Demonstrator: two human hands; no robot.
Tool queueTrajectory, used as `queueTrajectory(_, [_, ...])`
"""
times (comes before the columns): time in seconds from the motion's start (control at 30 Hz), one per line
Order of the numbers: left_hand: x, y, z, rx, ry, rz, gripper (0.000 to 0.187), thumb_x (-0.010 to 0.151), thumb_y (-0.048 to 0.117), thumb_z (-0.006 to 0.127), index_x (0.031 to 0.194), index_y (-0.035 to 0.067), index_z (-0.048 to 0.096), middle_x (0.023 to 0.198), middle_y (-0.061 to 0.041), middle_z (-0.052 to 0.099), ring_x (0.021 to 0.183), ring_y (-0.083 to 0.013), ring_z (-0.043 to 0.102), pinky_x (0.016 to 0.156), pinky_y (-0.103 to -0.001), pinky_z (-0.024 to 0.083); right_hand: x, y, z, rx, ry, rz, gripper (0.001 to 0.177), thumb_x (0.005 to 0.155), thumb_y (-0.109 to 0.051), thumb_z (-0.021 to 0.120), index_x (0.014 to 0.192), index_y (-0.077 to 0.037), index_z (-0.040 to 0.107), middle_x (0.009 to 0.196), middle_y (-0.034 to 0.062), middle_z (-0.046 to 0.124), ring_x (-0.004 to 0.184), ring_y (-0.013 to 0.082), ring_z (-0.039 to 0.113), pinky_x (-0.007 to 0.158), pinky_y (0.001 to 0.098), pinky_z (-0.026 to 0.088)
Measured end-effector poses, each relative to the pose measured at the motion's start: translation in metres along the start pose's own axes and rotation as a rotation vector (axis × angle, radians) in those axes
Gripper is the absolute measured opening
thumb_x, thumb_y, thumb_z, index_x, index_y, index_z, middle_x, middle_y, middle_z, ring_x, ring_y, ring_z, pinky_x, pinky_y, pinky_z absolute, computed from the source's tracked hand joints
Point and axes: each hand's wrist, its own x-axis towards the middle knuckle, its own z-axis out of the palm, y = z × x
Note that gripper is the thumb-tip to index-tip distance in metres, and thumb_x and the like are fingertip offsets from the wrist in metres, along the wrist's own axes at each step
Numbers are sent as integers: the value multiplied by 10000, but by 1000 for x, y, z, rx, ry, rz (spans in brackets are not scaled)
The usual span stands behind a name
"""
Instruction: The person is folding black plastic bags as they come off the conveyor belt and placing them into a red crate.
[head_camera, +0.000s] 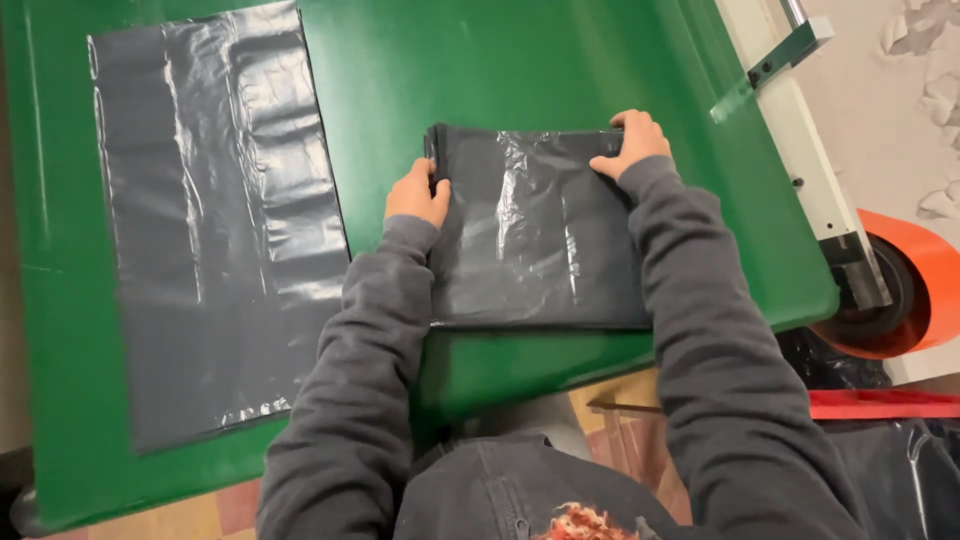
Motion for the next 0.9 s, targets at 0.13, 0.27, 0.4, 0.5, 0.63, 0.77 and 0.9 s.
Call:
queueTrajectory(0.13, [-28, 87, -49, 306, 39, 128, 460, 852, 298, 769, 1210, 54, 615, 1103, -133, 648, 1032, -371, 606, 766, -495, 513, 26, -11, 3, -78, -384, 253, 591, 708, -314, 872, 1199, -92, 628, 1134, 167, 679, 1078, 367, 634, 953, 462, 491])
queueTrajectory(0.27, [-65, 95, -13, 50, -39, 354, 530, 905, 398, 800, 1264, 79, 574, 1183, -138, 603, 1135, -368, 574, 957, -461, 498, 19, -48, -9, -61, -419, 234, 394, 743, -230, 802, 1096, -106, 677, 1084, 152, 709, 1051, 364, 656, 919, 458, 507])
queueTrajectory(0.4, [-69, 36, 32, -416, -325, 334, 510, 1139, 530, 478, 1336, 66, 564, 1426, -140, 565, 1322, -301, 563, 1178, -387, 490, -54, -112, -62, 240, -29, -71, 257, 824, -70, 739, 1064, -57, 649, 1016, 132, 686, 1023, 353, 647, 873, 421, 512])
queueTrajectory(0.5, [-73, 35, -15, -1545, -431, -822, 913, 851, 841, 351, 1326, 80, 521, 1473, -168, 574, 1347, -301, 567, 1042, -445, 441, -123, -150, -103, 294, 127, -264, 211, 773, 42, 722, 914, -101, 657, 959, 78, 676, 966, 314, 620, 876, 404, 476])
queueTrajectory(0.63, [-108, 12, -36, -1661, -426, -829, 1070, 818, 891, 274, 1358, 4, 532, 1396, -183, 597, 1268, -329, 578, 1038, -473, 462, -200, -133, -100, 243, 122, -233, 249, 670, 71, 690, 834, -117, 684, 938, 31, 687, 1012, 296, 638, 942, 407, 470])
queueTrajectory(0.77, [-140, -18, -16, -1511, -329, -532, 883, 984, 730, 401, 1391, -36, 566, 1294, -148, 682, 1192, -276, 617, 1041, -398, 490, -231, -112, -91, 255, 126, -173, 234, 707, 82, 675, 848, -104, 673, 1012, 36, 715, 1130, 292, 663, 1007, 400, 481])
queueTrajectory(0.9, [-180, 3, -31, -1340, -129, -436, 586, 1053, 413, 606, 1417, -41, 539, 1368, -128, 594, 1241, -216, 558, 1060, -399, 445, -239, -96, -85, 306, 119, -143, 247, 705, 97, 625, 859, -92, 670, 1025, 51, 721, 1153, 299, 669, 1032, 399, 507])
